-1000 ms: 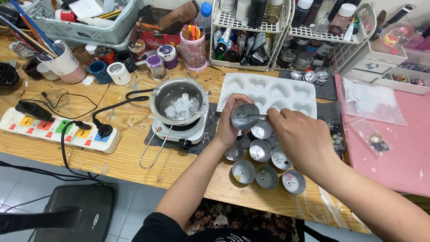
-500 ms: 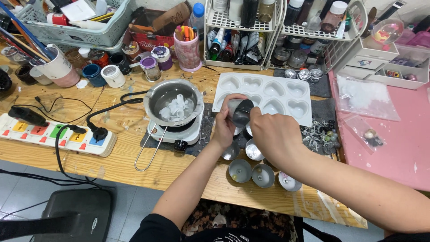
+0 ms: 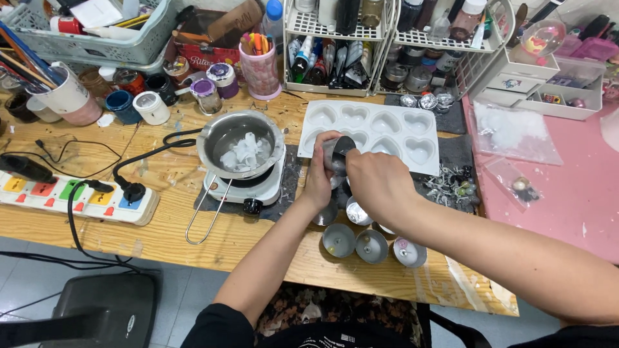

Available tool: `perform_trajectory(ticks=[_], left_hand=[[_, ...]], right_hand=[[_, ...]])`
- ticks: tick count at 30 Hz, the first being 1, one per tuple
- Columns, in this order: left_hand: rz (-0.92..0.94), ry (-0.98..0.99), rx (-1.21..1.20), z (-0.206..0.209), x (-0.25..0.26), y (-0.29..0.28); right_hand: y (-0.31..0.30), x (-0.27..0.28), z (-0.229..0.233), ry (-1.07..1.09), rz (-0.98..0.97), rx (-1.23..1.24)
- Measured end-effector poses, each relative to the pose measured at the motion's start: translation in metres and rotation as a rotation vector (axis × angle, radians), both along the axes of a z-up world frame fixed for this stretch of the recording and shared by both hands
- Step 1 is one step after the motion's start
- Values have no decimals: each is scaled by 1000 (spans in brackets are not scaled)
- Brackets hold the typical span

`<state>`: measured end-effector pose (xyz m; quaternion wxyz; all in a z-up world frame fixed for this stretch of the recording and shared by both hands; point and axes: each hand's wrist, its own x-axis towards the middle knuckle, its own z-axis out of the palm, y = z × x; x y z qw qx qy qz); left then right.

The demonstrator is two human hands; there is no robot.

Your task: Preparing candle molds and wicks for pouring wax at a workbench.

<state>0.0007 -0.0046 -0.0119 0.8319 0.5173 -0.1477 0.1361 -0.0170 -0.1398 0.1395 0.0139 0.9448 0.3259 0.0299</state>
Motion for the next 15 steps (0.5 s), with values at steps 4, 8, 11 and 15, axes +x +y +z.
perform_trajectory(ticks=[4,8,11,15], left_hand=[[-6,-23,-101,-17,7,-5],[-8,-60,-91,-15,6,-4],[14,-55,-10,-13,4,-3],[-53,84,32,-6,3,-6]], right_hand=[[2,14,7,155,14,7],[6,26,8,350,-44,12],[3,25,0,358,-43,13],[-1,9,8,252,-29,-97]])
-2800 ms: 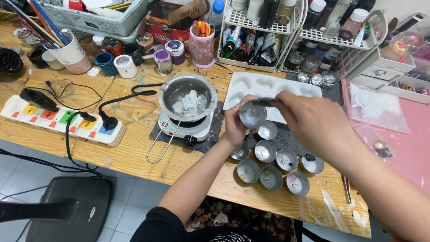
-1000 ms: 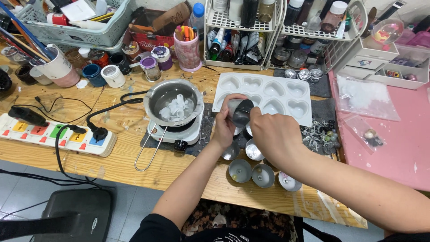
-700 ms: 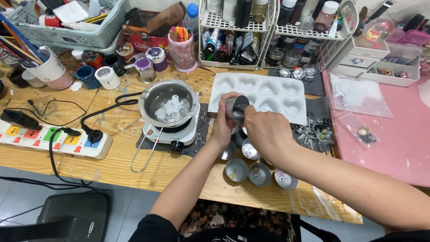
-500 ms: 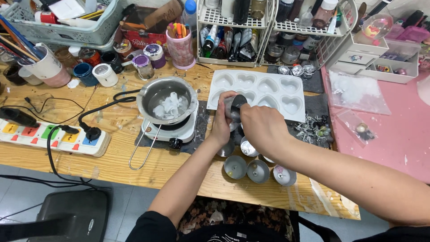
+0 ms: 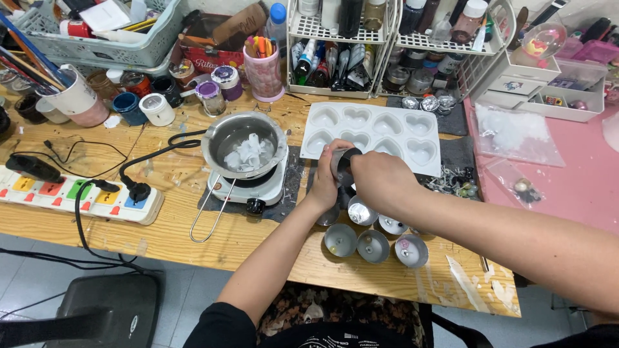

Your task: Preparing candle molds and wicks for pouring wax at a workbench.

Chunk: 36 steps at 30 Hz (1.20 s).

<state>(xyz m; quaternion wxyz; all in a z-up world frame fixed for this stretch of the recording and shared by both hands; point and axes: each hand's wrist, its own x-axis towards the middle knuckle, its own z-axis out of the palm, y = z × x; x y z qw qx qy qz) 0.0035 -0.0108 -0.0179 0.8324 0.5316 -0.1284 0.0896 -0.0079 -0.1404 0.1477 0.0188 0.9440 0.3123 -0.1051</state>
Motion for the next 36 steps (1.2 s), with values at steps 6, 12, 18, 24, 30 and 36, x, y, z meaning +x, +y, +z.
perform_trajectory(ticks=[6,12,18,24,30,36], left_hand=[[-163,315,-131,14,-4,2],[-180,502,-93,6,1,5],[133,-98,187,8,-3,8],[78,-305,356,26,-12,15],[26,-130,283,32,-14,7],[54,202,230,21,-8,0]], right_hand=[[0,-5,-11,-94,23,16],[-4,0,-14,-27,24,-8],[-3,20,-17,191,-22,160],[-16,31,-6,401,4,170],[-23,32,-16,369,-45,248],[-22,23,-25,164,-19,225]])
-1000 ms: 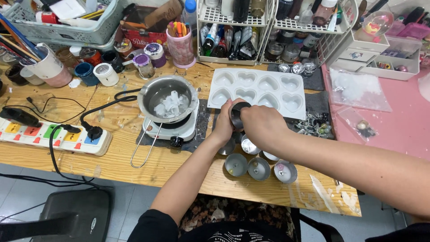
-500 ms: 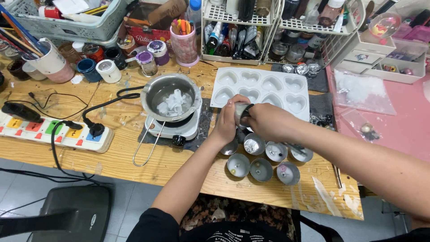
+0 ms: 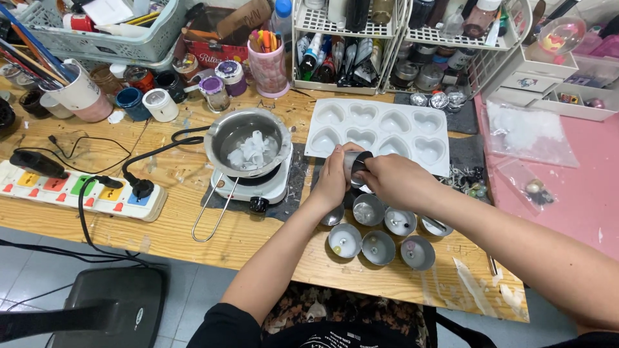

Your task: Preparing candle molds and wicks for pouring wax at a workbench.

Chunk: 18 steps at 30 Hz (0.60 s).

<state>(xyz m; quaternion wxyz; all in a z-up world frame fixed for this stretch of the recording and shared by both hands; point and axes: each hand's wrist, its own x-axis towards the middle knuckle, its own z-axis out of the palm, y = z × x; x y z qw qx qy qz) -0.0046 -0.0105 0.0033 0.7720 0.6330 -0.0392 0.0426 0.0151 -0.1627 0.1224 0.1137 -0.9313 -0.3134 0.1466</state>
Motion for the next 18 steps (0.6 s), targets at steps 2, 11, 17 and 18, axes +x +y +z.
perform_trajectory(ticks=[2,11,17,18], left_hand=[[-6,60,-44,-12,7,-1],[-82,334,-196,-17,12,3],[-42,370,-220,-33,23,3],[9,340,-301,-42,29,4]], right_hand=[[-1,-3,-3,-42,18,-4],[6,-16,15,-124,100,-232],[-2,20,-13,-1,127,-77],[-4,31,-21,85,147,16]])
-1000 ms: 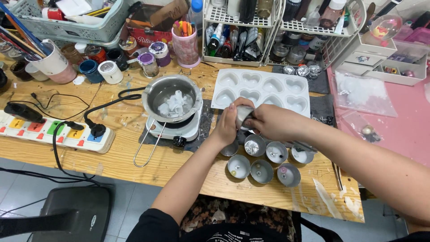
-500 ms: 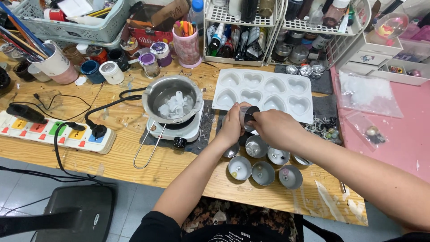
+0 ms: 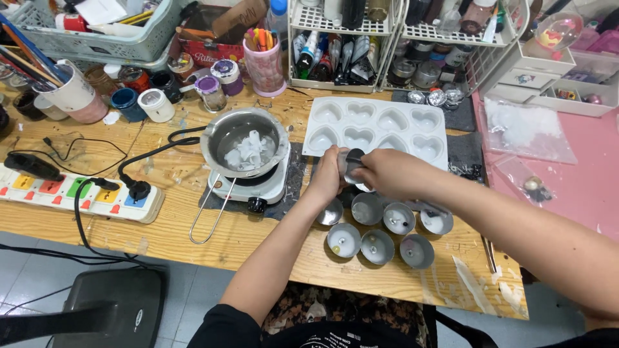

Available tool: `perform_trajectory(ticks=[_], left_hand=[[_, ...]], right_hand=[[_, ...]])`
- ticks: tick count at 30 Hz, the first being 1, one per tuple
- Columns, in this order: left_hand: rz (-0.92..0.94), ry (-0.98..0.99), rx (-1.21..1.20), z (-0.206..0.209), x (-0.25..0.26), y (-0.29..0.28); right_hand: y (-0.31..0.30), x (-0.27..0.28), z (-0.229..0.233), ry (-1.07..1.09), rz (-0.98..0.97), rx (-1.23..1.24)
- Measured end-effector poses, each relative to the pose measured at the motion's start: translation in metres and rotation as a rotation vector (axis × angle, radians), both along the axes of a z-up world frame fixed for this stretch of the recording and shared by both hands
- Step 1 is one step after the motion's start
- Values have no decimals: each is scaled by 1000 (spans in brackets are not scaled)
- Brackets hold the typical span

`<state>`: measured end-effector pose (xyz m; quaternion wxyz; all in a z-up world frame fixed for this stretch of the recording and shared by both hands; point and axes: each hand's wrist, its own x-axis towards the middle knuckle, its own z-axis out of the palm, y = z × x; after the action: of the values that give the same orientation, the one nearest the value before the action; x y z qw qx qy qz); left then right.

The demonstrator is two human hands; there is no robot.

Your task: Preparing candle molds and wicks for pouring wax at a workbench.

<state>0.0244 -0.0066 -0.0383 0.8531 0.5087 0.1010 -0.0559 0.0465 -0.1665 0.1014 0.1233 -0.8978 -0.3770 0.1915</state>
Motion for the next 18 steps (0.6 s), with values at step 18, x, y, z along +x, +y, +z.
perform_trajectory(ticks=[18], left_hand=[[-3,-146,-17,-9,-2,-2]], right_hand=[[138,-22,86,-316,-5,51]])
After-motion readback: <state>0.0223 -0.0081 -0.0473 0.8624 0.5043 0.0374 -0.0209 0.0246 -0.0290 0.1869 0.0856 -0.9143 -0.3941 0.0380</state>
